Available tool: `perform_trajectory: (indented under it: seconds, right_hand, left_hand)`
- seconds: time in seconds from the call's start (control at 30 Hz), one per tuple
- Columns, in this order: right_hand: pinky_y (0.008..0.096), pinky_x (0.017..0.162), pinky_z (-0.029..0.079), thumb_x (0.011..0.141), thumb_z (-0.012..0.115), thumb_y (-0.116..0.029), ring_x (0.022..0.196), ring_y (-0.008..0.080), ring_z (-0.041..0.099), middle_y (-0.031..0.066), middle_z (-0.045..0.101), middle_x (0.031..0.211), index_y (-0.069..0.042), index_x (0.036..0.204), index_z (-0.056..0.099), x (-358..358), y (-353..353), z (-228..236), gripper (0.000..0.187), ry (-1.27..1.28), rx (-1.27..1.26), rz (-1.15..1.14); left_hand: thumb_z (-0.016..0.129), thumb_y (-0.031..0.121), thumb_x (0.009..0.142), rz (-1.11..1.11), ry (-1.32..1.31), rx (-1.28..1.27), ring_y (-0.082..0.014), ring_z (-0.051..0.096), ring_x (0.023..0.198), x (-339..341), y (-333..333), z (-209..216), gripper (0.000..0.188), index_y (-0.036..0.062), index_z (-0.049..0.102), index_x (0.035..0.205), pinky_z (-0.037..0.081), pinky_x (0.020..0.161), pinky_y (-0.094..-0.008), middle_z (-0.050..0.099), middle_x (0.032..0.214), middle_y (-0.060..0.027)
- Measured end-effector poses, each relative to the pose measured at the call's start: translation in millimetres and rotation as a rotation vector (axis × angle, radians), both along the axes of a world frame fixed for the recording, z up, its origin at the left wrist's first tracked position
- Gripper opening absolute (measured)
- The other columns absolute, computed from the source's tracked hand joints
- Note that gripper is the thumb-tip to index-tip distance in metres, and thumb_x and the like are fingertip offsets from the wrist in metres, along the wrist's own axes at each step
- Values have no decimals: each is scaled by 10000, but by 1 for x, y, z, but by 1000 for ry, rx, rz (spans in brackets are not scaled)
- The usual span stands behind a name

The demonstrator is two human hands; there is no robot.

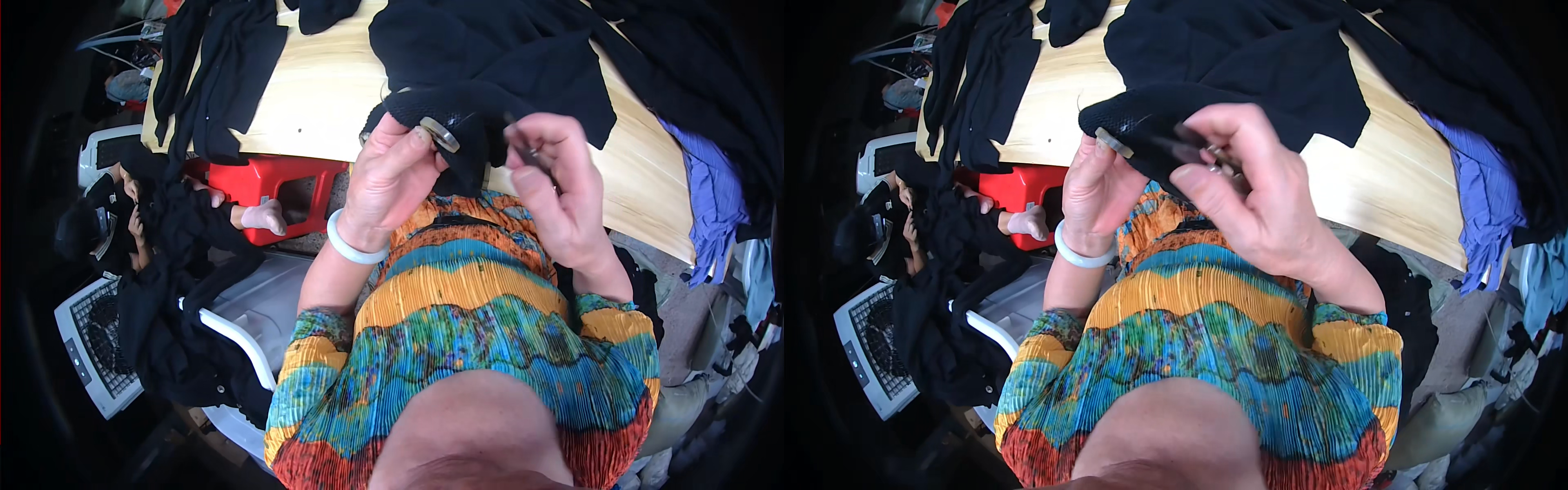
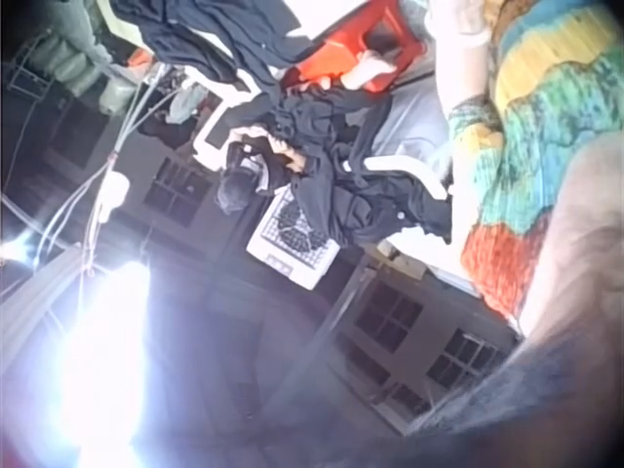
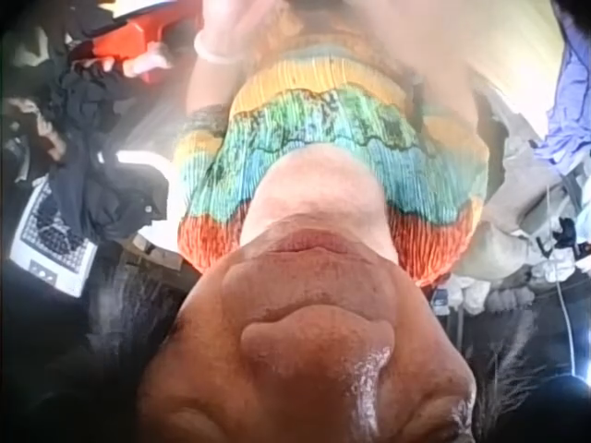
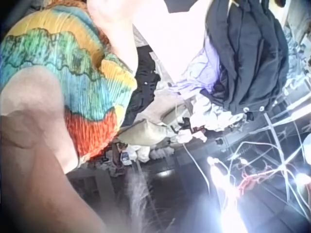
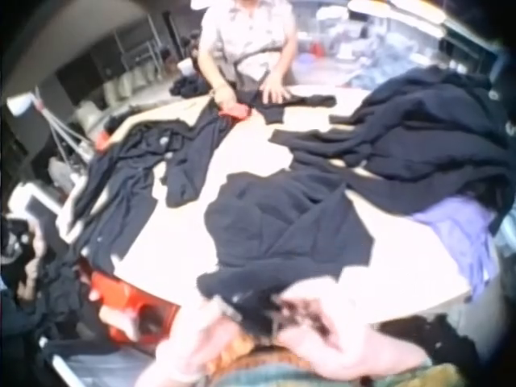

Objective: Trimming loose threads around buttons on black garments using small snips.

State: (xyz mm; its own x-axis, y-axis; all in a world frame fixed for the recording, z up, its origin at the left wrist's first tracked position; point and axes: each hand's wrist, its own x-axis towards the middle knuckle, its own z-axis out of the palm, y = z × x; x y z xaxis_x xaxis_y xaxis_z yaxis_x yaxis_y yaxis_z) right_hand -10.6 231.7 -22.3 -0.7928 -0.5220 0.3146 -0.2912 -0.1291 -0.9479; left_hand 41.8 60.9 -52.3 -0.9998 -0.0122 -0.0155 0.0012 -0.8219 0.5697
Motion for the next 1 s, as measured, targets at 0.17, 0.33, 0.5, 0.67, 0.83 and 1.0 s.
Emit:
perform_trajectory:
  seconds: [0.17, 0.33, 0.5, 0.67, 0.83, 1.0]
  right_hand:
    - [190, 494, 379, 731, 665, -93, 554, 67, 471, 23, 499, 654, -9, 929, 510, 3, -4, -7, 265, 43, 101, -11]
    - [191, 469, 364, 721, 677, -93, 523, 58, 448, 11, 491, 631, -11, 909, 515, 3, -6, -6, 262, 58, 143, -13]
    - [193, 459, 362, 720, 680, -102, 514, 56, 441, 8, 484, 614, -12, 903, 518, 4, -9, -7, 260, 29, 165, -28]
    - [193, 454, 362, 723, 679, -114, 505, 57, 446, 10, 478, 600, -13, 899, 519, 4, -11, -5, 259, 46, 170, -43]
    - [196, 456, 372, 726, 676, -115, 508, 61, 461, 14, 489, 609, -14, 899, 520, 3, -13, -6, 254, 67, 184, -50]
    - [197, 465, 389, 726, 674, -113, 520, 69, 486, 21, 500, 619, -10, 901, 521, 3, -14, -9, 254, 79, 183, -73]
  left_hand:
    - [529, 104, 838, 4, -6, 0, -162, 513, 933, 0, 4, 4, 290, 75, 486, 1124, 417, 815, -322, 545, 1051, -58]
    - [547, 133, 833, -10, 3, -1, -170, 504, 961, 3, 5, 3, 304, 82, 484, 1126, 412, 828, -333, 539, 1063, -59]
    - [552, 147, 831, 16, 22, 21, -176, 499, 976, 4, 6, 1, 316, 82, 479, 1131, 408, 835, -338, 540, 1060, -58]
    - [555, 149, 830, 23, 8, 11, -165, 499, 959, 3, 6, 2, 313, 84, 486, 1129, 409, 825, -330, 541, 1054, -52]
    - [554, 151, 832, 14, 17, 4, -153, 497, 939, 3, 6, -2, 299, 90, 496, 1119, 410, 815, -324, 541, 1051, -44]
    - [546, 149, 837, 41, -26, 34, -159, 494, 967, 1, 9, 3, 292, 102, 495, 1121, 406, 825, -328, 538, 1060, -37]
